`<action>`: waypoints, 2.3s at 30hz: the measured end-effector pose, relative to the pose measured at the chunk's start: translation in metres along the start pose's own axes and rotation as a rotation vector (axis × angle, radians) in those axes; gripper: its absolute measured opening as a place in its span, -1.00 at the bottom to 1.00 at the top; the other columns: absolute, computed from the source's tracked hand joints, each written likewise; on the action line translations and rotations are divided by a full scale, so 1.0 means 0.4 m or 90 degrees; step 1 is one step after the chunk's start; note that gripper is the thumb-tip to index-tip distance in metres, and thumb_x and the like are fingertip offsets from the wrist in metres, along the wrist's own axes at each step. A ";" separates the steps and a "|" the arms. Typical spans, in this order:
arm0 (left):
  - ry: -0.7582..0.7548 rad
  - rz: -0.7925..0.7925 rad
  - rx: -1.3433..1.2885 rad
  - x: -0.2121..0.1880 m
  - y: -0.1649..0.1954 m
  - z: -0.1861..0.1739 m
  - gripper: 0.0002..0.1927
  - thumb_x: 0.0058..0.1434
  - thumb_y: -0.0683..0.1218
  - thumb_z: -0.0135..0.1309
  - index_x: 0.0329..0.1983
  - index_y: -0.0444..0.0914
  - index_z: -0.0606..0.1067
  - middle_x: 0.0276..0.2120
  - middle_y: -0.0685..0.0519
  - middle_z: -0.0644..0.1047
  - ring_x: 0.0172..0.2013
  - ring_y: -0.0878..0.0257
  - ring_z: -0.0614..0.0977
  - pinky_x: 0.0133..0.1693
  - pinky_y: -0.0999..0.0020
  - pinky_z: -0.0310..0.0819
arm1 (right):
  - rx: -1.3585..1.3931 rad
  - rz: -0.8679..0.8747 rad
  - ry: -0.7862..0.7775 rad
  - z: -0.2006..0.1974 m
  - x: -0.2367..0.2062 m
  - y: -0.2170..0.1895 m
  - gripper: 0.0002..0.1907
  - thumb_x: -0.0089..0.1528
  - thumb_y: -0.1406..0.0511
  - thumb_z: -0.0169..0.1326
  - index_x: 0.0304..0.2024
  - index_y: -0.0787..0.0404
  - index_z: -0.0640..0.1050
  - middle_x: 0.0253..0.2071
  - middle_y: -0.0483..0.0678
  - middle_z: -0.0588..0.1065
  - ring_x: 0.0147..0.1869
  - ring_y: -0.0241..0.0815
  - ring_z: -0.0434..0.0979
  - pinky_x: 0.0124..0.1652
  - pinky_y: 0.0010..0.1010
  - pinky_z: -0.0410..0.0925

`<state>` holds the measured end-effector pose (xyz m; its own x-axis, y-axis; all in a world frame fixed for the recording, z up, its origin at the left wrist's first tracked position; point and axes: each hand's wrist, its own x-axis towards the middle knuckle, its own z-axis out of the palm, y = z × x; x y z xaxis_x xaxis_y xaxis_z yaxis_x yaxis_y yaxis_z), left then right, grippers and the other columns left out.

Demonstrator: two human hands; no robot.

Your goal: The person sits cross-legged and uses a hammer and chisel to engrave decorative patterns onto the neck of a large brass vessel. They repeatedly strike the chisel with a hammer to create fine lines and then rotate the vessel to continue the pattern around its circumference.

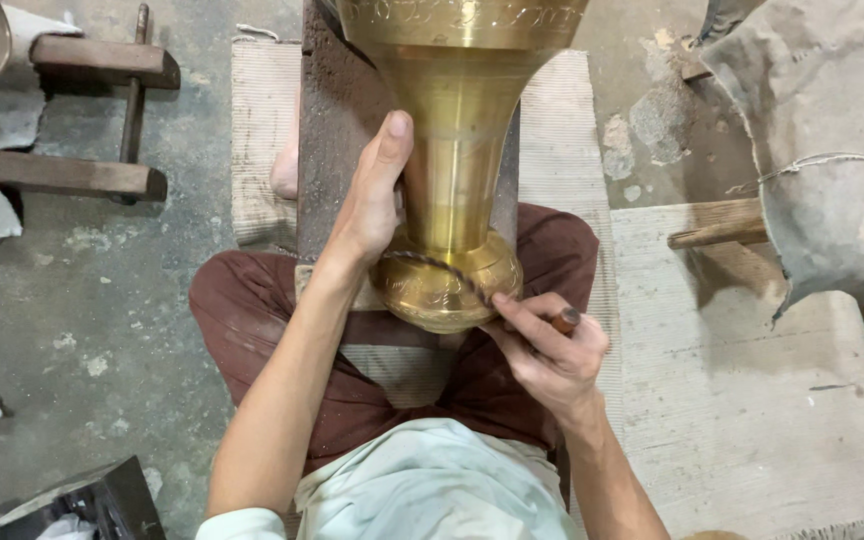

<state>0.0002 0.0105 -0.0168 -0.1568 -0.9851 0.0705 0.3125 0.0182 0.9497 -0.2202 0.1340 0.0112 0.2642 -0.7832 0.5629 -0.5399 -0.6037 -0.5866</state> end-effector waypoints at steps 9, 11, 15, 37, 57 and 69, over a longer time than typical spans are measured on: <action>0.072 -0.025 0.341 -0.124 0.091 0.056 0.02 0.25 0.46 -0.24 0.51 -0.37 0.08 0.16 -0.32 0.52 0.14 -0.11 0.63 0.16 0.09 0.50 | 0.082 0.030 -0.250 -0.023 0.018 -0.038 -0.62 0.03 0.37 0.43 -0.10 0.14 0.68 -0.37 -0.12 0.59 -0.47 -0.36 0.51 -0.50 -0.53 0.37; 0.102 0.036 0.402 -0.159 0.109 0.071 -0.03 0.35 0.40 -0.16 0.51 -0.43 0.08 0.22 -0.37 0.47 0.20 -0.16 0.59 0.20 0.06 0.48 | 0.192 0.148 -0.262 -0.051 0.042 -0.036 -0.60 0.01 0.37 0.42 -0.08 0.13 0.70 -0.39 -0.13 0.61 -0.48 -0.37 0.48 -0.55 -0.54 0.32; 0.156 0.095 0.484 -0.213 0.113 0.102 -0.17 0.44 0.22 -0.04 0.50 -0.46 0.09 0.27 -0.39 0.45 0.23 -0.19 0.59 0.23 0.04 0.46 | 0.253 0.258 -0.048 -0.104 0.118 -0.010 -0.56 0.17 0.46 0.30 0.12 0.24 0.57 -0.11 -0.04 0.58 -0.16 -0.33 0.62 -0.19 -0.57 0.53; 0.228 0.181 0.474 -0.227 0.059 0.136 -0.24 0.23 -0.15 0.12 0.48 -0.39 0.16 0.16 -0.33 0.51 0.12 -0.16 0.64 0.14 0.10 0.55 | 0.167 -0.118 0.058 0.062 0.306 0.042 -0.82 0.25 0.60 0.27 -0.15 0.31 0.67 -0.14 0.00 0.57 -0.12 -0.23 0.64 -0.14 -0.54 0.55; 0.224 0.175 0.475 -0.227 0.055 0.134 -0.28 0.37 -0.05 0.06 0.50 -0.42 0.13 0.16 -0.34 0.50 0.12 -0.21 0.61 0.15 0.05 0.50 | 0.180 -0.111 0.061 0.057 0.322 0.009 -0.83 0.26 0.63 0.28 -0.26 0.32 0.65 -0.17 0.01 0.55 -0.12 -0.22 0.64 -0.12 -0.51 0.57; 0.228 0.170 0.480 -0.231 0.064 0.135 -0.25 0.29 -0.11 0.09 0.51 -0.40 0.14 0.20 -0.36 0.49 0.18 -0.20 0.61 0.22 0.08 0.51 | 0.196 -0.183 0.024 0.050 0.334 0.037 -0.80 0.24 0.62 0.33 -0.31 0.26 0.65 -0.18 0.00 0.57 -0.18 -0.21 0.66 -0.24 -0.51 0.54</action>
<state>-0.0280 0.1114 0.0176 0.1771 -0.9238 0.3394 -0.4263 0.2388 0.8725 -0.1769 0.0174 0.0662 0.3365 -0.5742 0.7464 -0.1838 -0.8174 -0.5459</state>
